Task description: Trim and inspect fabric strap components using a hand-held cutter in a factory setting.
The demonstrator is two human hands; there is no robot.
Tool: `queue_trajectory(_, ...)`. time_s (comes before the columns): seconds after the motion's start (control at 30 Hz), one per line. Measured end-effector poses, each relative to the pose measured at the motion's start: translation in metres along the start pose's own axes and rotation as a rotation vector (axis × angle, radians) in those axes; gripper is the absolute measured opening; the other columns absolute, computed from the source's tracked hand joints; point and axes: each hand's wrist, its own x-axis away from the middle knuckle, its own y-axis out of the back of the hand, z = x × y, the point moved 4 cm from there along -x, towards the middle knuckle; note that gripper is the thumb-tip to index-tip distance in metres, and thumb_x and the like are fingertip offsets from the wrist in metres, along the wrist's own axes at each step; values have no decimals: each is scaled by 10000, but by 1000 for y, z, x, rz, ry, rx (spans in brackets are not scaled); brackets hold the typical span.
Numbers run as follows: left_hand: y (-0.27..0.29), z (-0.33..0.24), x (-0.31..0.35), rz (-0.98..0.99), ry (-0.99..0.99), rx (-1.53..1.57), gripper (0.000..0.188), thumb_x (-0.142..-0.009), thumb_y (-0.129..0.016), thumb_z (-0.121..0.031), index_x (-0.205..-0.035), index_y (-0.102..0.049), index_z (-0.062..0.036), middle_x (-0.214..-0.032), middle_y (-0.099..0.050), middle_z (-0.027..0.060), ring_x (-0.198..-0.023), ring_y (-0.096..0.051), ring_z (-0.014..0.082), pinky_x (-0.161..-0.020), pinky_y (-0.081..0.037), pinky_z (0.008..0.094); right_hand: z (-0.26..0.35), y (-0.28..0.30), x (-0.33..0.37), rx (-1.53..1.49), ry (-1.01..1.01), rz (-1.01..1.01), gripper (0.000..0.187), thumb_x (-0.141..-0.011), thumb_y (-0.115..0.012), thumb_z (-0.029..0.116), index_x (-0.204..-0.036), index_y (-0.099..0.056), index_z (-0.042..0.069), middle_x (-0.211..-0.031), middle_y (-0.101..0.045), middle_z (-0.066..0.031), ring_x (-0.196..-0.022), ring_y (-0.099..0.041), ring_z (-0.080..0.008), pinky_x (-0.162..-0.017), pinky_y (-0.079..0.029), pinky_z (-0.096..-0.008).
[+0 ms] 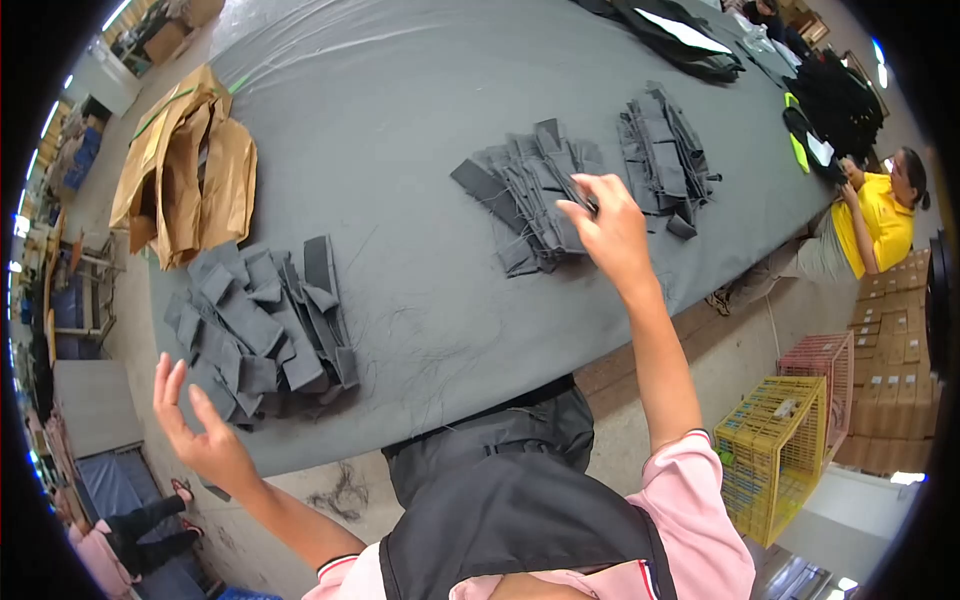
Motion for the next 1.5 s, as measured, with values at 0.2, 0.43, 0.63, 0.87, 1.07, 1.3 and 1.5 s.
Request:
queue_trajectory(0.2,-53,-62,33,333,-81,527,245,-812,-513,54,-1043,-587,19,-1166,-589,147,-1097,-550,266,-982,-379,353,-63,-43,-6,-58,-284,106,590,-727,-733,422,-1125,-576,16,-1127,-562,-165,-1006,-592,-313,-861,-479,-393)
queue_trajectory(0.43,-96,-84,76,699,53,827,244,-815,-532,44,-1046,-602,15,-1080,-630,127,-1022,-597,227,-913,-437,317,-108,-40,-6,-176,-447,310,696,-648,-777,384,-1155,-567,-43,-1172,-580,-246,-1097,-577,-291,-917,-458,-359)
queue_trajectory(0.63,-110,-124,83,859,-39,963,257,-842,-519,51,-1088,-590,30,-1069,-626,127,-1017,-598,196,-918,-445,307,-69,-4,-14,98,-375,165,546,-664,-745,293,-1092,-551,15,-1104,-593,-143,-1024,-588,-300,-844,-481,-380)
queue_trajectory(0.87,-140,-159,104,1031,441,1517,606,-928,-523,-129,-1431,-189,-82,-1433,-321,132,-1221,-450,273,-966,-404,388,29,13,44,-219,-149,39,261,-689,-714,149,-858,-541,51,-828,-572,-106,-752,-596,-291,-660,-481,-383)
queue_trajectory(1.07,-175,-118,167,969,967,1563,549,-967,-446,-126,-1431,-156,-160,-1260,-442,28,-1124,-472,157,-923,-403,313,51,-68,129,-827,-359,480,122,-863,-578,55,-962,-634,14,-863,-591,-25,-743,-582,-120,-640,-482,-265)
queue_trajectory(1.3,-167,-126,134,830,717,1425,95,-911,-574,-123,-898,-549,-33,-762,-529,-18,-650,-425,48,-581,-339,197,50,-54,124,-1035,-406,420,198,-843,-615,88,-1012,-549,7,-874,-582,-34,-773,-540,-69,-664,-454,-241)
queue_trajectory(1.5,-155,-134,121,822,608,1417,99,-910,-566,-107,-958,-545,-24,-823,-564,-1,-669,-486,58,-586,-397,204,69,-27,110,-490,-82,207,541,-746,-718,173,-1213,-472,56,-1020,-594,-115,-900,-615,-286,-744,-509,-357)
